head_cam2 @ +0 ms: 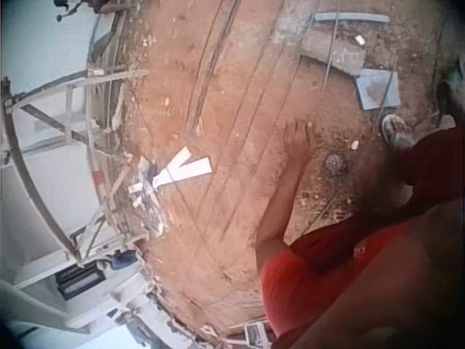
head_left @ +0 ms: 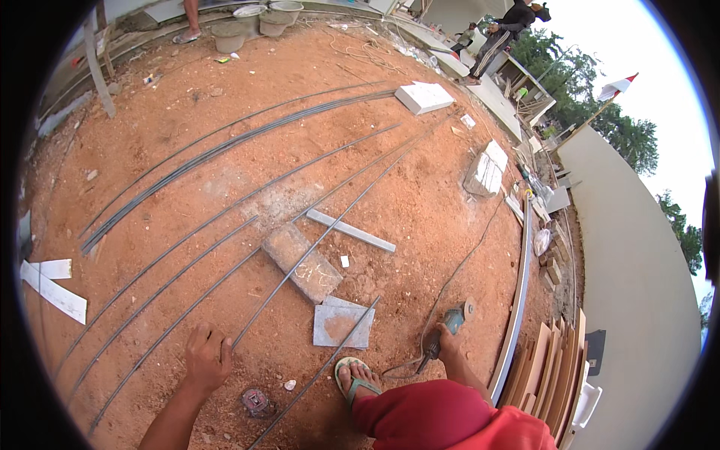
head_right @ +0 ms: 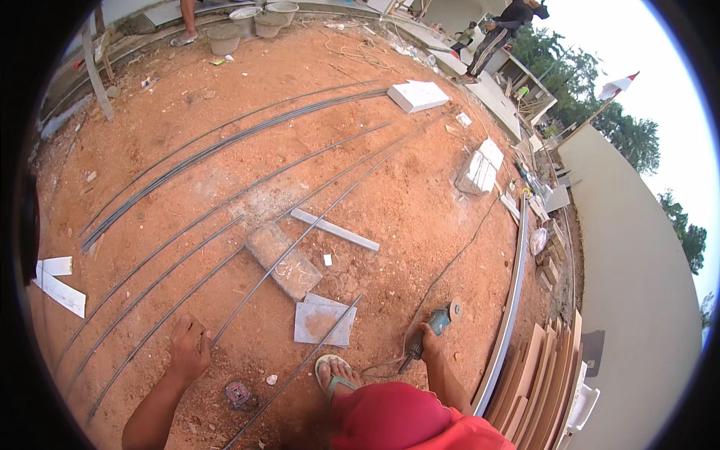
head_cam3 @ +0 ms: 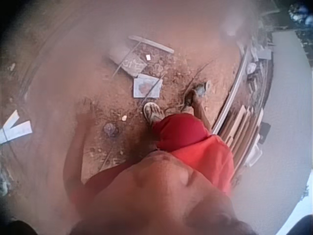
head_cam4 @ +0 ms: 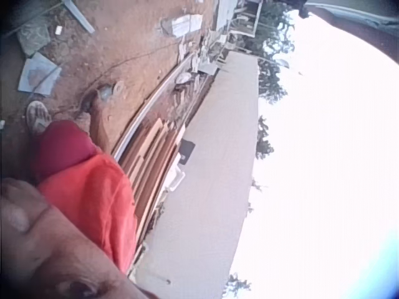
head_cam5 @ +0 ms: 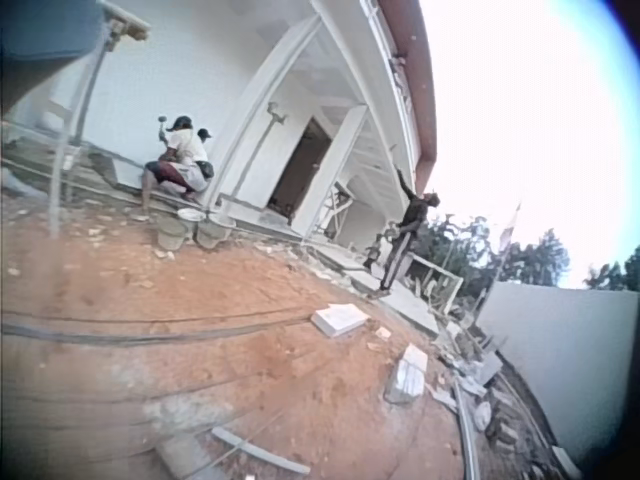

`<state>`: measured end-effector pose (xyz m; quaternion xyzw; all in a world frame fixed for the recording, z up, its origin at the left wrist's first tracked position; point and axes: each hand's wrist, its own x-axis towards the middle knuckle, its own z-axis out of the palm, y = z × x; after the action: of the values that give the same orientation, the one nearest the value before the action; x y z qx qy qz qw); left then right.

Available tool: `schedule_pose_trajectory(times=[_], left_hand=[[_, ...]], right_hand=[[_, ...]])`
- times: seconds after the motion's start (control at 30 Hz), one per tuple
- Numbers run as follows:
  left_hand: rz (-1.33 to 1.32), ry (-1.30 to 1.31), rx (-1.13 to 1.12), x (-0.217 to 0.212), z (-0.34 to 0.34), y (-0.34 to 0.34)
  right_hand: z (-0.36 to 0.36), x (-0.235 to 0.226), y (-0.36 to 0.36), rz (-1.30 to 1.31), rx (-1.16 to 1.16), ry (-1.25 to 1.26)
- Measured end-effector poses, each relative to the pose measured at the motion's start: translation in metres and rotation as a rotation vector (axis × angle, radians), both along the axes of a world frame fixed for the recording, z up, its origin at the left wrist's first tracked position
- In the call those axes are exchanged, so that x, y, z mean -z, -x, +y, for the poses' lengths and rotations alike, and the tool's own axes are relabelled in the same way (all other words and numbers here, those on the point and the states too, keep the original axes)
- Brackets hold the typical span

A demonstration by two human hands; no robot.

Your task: The person measures and cuts long metal rods using an angle grinder at a construction site. They repeatedly position the rods on the ground, measure them with a tape measure, and cut them to length, creating sparks during the process.

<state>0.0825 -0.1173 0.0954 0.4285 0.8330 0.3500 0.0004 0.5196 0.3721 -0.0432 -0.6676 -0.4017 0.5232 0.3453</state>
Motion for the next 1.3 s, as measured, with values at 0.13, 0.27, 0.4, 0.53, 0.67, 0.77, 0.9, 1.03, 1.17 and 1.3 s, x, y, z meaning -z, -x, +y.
schedule_pose_trajectory(times=[0.13,0.27,0.4,0.53,0.67,0.77,0.9,1.03,1.17,1.3], left_hand=[[-0.243,-0.212,0.134,-0.052,0.056,-0.005],[-0.629,0.144,0.332,-0.100,0.159,-0.027],[-0.950,-0.092,0.373,-0.104,0.232,-0.034],[-0.815,-0.275,0.153,-0.161,0.245,-0.051],[-0.578,-0.441,0.042,-0.173,0.213,-0.053],[-0.671,-0.636,0.272,-0.178,0.189,-0.041],[-1.140,-0.461,0.398,-0.149,0.162,-0.027],[-0.831,-0.585,0.414,-0.145,0.169,-0.044],[-1.025,-0.377,0.447,-0.104,0.167,-0.028],[-1.312,-0.355,0.515,-0.075,0.162,-0.036]], right_hand=[[-0.016,-0.093,0.063,-0.187,-0.285,-0.282],[-0.058,-0.184,0.152,0.245,-0.400,-0.143],[-0.102,-0.250,0.260,0.496,-0.609,-0.173],[-0.152,-0.294,0.314,0.649,-0.710,-0.322],[-0.198,-0.328,0.327,0.812,-0.725,-0.271],[-0.191,-0.319,0.325,0.885,-0.933,-0.171],[-0.191,-0.306,0.326,0.718,-1.127,-0.310],[-0.191,-0.303,0.328,0.440,-1.026,-0.619],[-0.186,-0.276,0.334,0.940,-0.939,-0.040],[-0.175,-0.249,0.322,0.983,-1.002,0.182]])
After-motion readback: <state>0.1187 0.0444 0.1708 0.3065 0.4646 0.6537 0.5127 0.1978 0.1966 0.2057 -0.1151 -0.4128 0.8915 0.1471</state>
